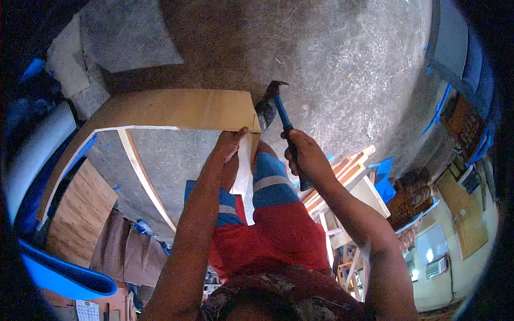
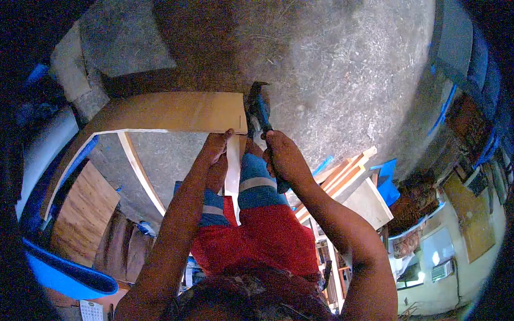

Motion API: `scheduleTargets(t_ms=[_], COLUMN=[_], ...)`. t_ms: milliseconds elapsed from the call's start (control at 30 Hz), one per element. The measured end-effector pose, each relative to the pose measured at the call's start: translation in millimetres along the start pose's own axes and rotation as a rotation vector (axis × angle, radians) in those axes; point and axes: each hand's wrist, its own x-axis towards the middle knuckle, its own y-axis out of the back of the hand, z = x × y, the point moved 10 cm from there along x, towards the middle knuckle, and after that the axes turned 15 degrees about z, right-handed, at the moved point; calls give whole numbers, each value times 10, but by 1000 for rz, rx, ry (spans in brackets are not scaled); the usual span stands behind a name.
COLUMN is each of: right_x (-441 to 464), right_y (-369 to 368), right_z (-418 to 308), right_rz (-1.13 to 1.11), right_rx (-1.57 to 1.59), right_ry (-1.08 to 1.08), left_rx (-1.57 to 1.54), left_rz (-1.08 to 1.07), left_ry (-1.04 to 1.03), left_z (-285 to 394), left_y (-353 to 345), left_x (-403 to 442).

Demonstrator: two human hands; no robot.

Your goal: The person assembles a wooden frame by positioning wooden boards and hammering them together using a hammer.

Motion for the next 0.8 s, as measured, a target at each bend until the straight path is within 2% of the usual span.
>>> scheduleTargets(t_ms=[67,167,267,333,433,533,633,700,800], right_x=[23,35,18,31,40,11,17,48,12], right_y=[-2,-42,-81,-103,-169,-198,-203,-249,-273], right_z=[16,29,10,-26,-162,-330,-253,-83,-129], right_rz=[-1,-6,-5,-4,-34,42,58,-28,-60], right_rx=[7,34,11,-28,-50,-51,-14,-169,-164], right_ry=[3,3,-13,-23,19,137,81,-4,-73], left_rx=[290,174,239,287,323,253,225,255,278], left_rz=[-2,38,56,51,60,112,108,70,37], left_ry=[-419,-486,-385,-393,-371,-382,-410,-399,-250], left_z=[392,374,227,303,318,256,229,203,-4], left_y=[-29,-46,-46,-38,-46,-7,27,4,3], left_x=[-110,-134,-49,-103,-138,-99,-46,-33,59])
